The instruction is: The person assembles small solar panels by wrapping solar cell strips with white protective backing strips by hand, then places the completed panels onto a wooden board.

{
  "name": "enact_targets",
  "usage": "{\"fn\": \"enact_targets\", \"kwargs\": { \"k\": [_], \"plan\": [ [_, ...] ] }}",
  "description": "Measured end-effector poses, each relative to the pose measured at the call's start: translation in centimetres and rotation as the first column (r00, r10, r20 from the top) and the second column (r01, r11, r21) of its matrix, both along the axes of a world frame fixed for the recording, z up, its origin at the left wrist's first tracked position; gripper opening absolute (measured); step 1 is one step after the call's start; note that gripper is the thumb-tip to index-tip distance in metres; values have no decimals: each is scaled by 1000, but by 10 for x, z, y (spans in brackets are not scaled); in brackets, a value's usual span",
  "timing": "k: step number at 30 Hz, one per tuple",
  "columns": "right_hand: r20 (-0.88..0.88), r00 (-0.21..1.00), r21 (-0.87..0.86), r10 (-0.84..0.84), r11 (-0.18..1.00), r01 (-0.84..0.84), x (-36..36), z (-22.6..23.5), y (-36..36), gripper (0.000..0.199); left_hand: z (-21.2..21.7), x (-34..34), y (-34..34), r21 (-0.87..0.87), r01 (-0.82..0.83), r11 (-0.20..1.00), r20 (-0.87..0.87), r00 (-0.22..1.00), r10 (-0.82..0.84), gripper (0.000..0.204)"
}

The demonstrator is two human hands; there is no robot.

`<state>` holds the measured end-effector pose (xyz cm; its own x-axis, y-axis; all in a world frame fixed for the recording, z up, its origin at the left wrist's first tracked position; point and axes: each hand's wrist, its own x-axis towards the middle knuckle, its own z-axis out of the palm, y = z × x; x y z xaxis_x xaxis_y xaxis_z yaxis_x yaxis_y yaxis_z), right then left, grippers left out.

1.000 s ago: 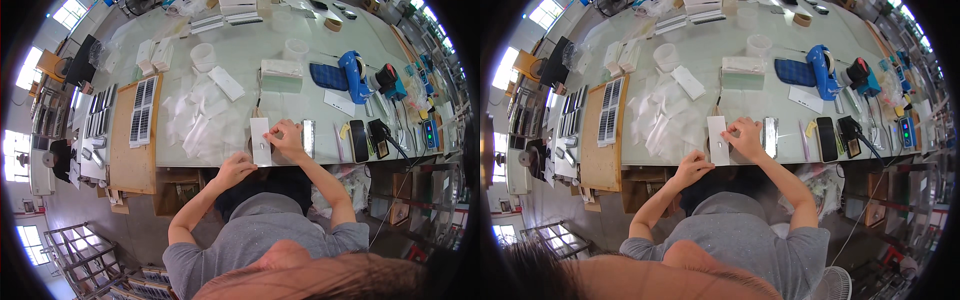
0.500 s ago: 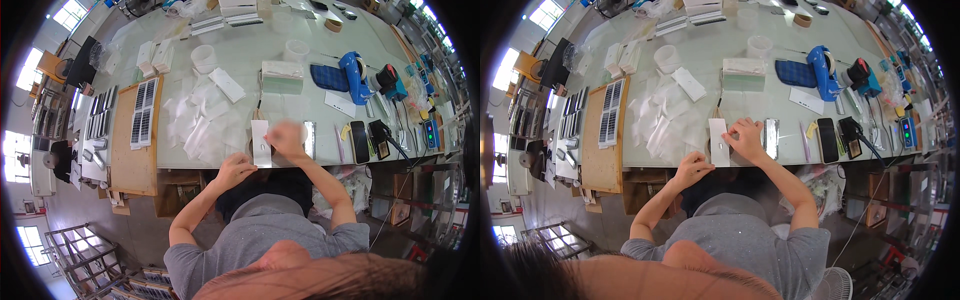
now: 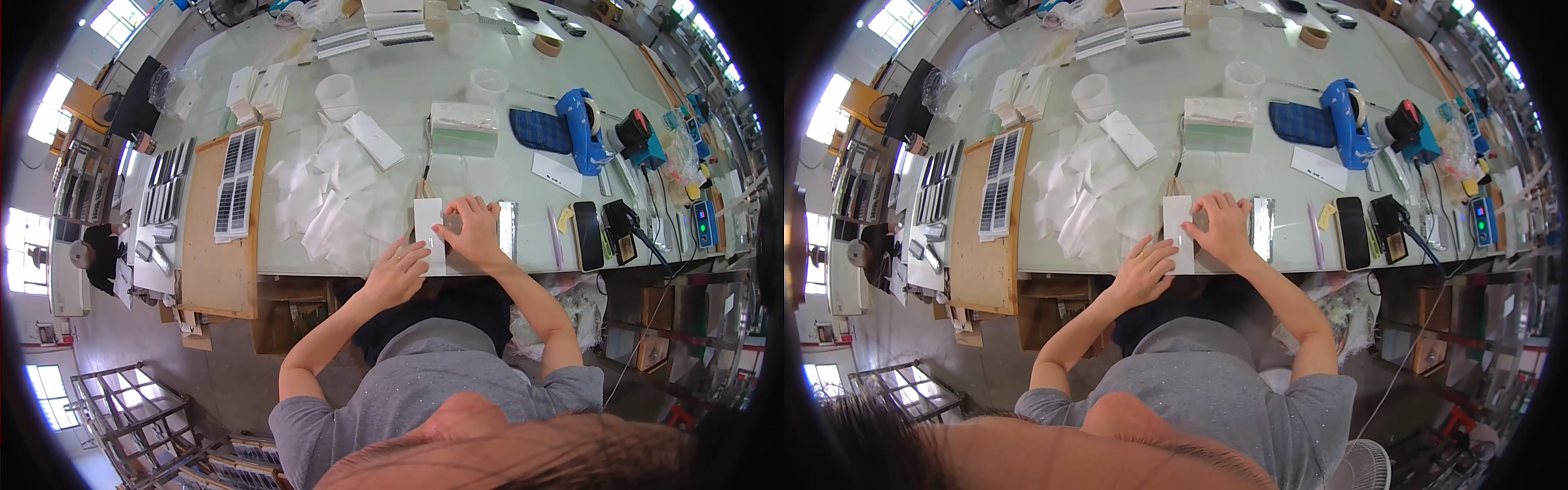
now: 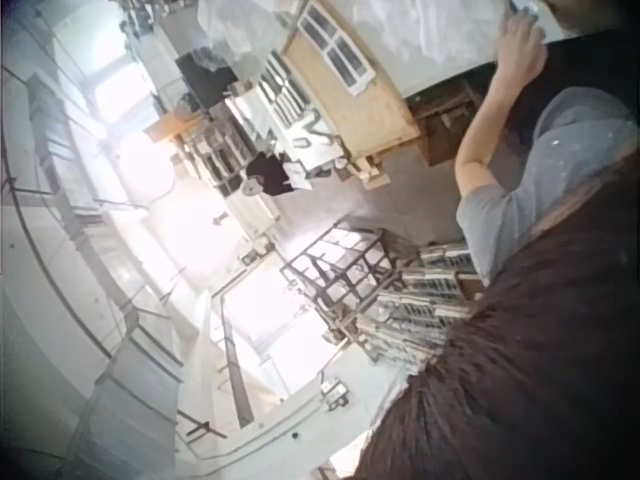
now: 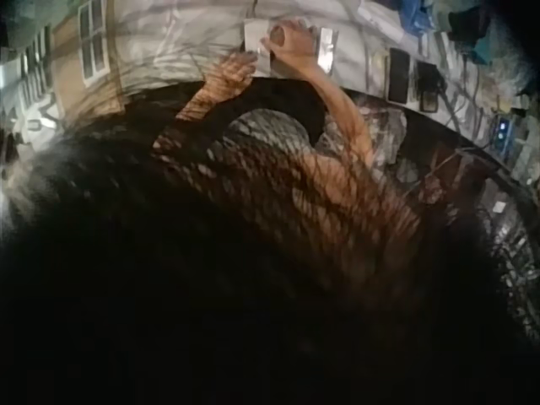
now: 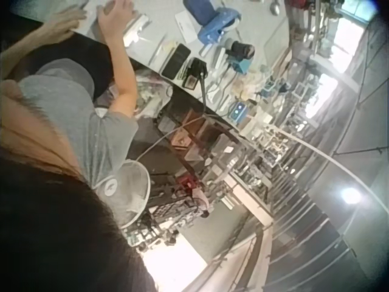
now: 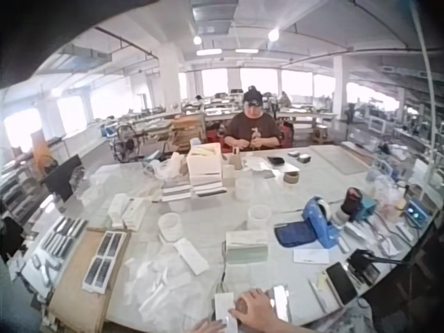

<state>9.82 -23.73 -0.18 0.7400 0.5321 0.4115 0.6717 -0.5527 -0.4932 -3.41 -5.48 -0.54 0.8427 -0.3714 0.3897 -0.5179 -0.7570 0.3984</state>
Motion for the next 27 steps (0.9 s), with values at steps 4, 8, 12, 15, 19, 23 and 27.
{"fn": "enact_targets", "kwargs": {
  "k": [4,8,12,15,19,23,27],
  "plan": [
    [-86,945,96,317,946,-308,5,6,-19,39,-1,4,-4,-54,-64,996,17,998,65,32],
    [77,897,-54,435,900,-432,-12,30,-28,37,19,10,-1,-126,-56,990,25,998,59,33],
    [247,899,-14,361,929,-369,-3,27,-15,32,43,27,4,-289,-86,954,-28,996,82,28],
    [193,949,168,250,944,-283,3,65,-8,25,59,45,8,-440,-65,896,-42,998,52,22],
    [-594,681,510,428,855,-93,6,70,-4,15,57,52,14,-868,-426,257,-497,748,-440,31],
    [-738,468,582,486,809,79,7,52,0,18,47,43,10,-799,-600,36,-481,601,-638,40],
    [-761,385,608,522,781,144,6,46,0,18,40,32,6,-797,-601,59,-526,643,-556,34]
  ]
}}
